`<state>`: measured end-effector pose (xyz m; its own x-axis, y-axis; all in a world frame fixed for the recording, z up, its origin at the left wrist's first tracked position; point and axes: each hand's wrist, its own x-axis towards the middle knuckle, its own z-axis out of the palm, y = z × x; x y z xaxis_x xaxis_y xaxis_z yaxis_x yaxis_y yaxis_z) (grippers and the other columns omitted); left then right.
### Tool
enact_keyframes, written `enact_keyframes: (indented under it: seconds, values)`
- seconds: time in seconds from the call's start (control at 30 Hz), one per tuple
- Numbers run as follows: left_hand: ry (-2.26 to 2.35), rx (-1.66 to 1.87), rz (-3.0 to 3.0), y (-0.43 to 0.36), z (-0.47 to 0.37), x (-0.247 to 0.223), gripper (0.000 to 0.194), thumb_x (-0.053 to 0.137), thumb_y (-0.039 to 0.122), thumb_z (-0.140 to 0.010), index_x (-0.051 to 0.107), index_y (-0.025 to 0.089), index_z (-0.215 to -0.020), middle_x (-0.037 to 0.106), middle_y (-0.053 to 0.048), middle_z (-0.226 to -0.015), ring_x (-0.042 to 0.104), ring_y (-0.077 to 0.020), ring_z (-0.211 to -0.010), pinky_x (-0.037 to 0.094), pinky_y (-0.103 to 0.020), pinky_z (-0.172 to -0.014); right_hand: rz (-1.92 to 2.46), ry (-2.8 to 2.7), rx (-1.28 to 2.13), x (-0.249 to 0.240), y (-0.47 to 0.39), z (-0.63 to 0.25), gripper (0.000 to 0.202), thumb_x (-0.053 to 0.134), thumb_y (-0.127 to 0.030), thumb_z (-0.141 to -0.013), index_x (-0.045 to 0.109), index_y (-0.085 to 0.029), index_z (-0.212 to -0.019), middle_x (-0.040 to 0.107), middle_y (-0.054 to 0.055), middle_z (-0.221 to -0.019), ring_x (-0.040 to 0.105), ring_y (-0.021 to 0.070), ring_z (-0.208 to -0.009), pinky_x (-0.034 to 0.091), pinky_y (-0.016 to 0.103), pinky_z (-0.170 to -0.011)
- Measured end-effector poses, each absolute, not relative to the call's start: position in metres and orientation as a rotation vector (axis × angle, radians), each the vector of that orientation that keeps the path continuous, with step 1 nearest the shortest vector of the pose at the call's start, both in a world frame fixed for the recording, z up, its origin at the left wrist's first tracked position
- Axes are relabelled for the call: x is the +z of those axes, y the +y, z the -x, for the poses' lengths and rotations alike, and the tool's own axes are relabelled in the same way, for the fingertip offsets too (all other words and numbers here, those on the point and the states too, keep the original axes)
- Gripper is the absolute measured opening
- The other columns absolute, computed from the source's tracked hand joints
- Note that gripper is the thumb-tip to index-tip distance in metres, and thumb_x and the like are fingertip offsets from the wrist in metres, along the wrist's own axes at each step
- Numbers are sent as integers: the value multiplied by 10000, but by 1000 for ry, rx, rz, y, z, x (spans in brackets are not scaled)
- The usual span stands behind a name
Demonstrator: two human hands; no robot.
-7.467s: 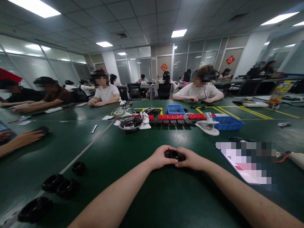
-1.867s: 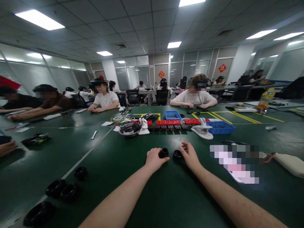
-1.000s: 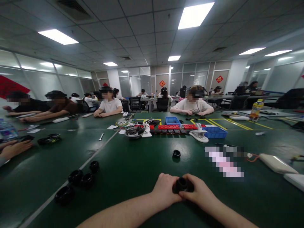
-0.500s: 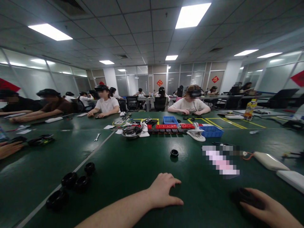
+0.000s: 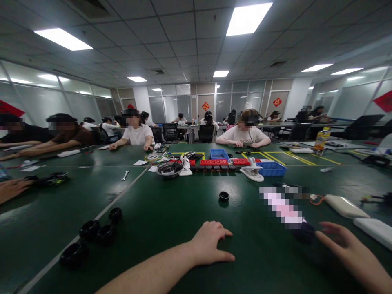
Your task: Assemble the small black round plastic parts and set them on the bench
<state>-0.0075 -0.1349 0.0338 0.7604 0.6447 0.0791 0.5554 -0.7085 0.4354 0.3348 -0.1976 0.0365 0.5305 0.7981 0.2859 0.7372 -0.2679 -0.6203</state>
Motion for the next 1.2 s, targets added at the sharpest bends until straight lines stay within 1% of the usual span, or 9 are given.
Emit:
enact_keyframes:
  seconds: [0.07, 0.17, 0.3, 0.4, 0.5, 0.57, 0.7, 1.0, 1.2]
  values:
    - [907, 316, -2572, -134, 8, 32, 583, 496, 596, -626, 448, 276, -1111, 524, -7, -902, 462, -183, -864, 344, -302, -778, 1973, -1253, 151, 46, -206, -313, 412, 290, -547, -711, 484, -230, -889, 575, 125, -960, 557, 259, -825, 451, 344, -617]
    - [906, 337, -2580, -133, 7, 31, 544, 501, 568, -646, 459, 275, -1103, 535, -3, -875, 468, -177, -854, 342, -300, -780, 1757, -1693, 396, 57, -199, -260, 372, 399, -538, -681, 496, -237, -875, 571, 76, -940, 527, 240, -883, 428, 329, -732]
    - [929, 366, -2601, -133, 6, 30, 514, 523, 538, -648, 478, 272, -1085, 544, -4, -855, 477, -177, -833, 352, -298, -761, 1730, -1897, 503, 49, -135, -194, 623, 497, -531, -631, 403, -179, -1136, 524, 90, -1050, 512, 228, -918, 416, 315, -741]
    - [921, 340, -2602, -134, 7, 32, 512, 504, 550, -656, 483, 268, -1083, 549, -9, -858, 482, -174, -826, 361, -302, -762, 1960, -1699, 353, 30, -74, -175, 742, 468, -616, -603, 393, -121, -1151, 526, 134, -1045, 487, 275, -969, 390, 369, -754]
    - [957, 379, -2598, -135, 9, 34, 539, 457, 587, -667, 459, 281, -1111, 522, -23, -994, 450, -196, -935, 346, -328, -823, 1981, -1646, 279, 16, -36, -171, 708, 435, -645, -610, 433, -135, -1101, 554, 123, -985, 514, 271, -923, 390, 371, -729]
    - [1005, 424, -2611, -135, 10, 34, 597, 414, 613, -674, 384, 292, -1177, 425, -35, -1180, 344, -244, -1090, 270, -402, -911, 1874, -1767, 232, 10, -28, -171, 623, 482, -607, -608, 467, -172, -1053, 565, 90, -959, 523, 249, -900, 390, 342, -722]
    - [973, 309, -2627, -133, 10, 30, 697, 302, 653, -694, 236, 257, -1264, 211, -68, -1347, 117, -294, -1231, 75, -515, -972, 1692, -1949, 165, 5, -32, -171, 383, 508, -486, -660, 523, -211, -926, 576, 44, -925, 537, 208, -855, 393, 298, -700]
    - [952, 224, -2657, -129, 11, 27, 720, 279, 662, -691, 242, 227, -1264, 212, -85, -1348, 124, -280, -1240, 105, -506, -978, 1563, -2056, 393, 5, -52, -178, 402, 583, -393, -607, 540, -218, -966, 587, 36, -928, 537, 201, -861, 403, 292, -732]
    - [938, 191, -2672, -129, 11, 27, 715, 285, 651, -698, 215, 233, -1275, 184, -75, -1358, 119, -286, -1241, 109, -501, -978, 1579, -2096, 563, 17, -117, -209, 463, 599, -395, -595, 535, -205, -1013, 573, 54, -926, 530, 208, -861, 415, 307, -761]
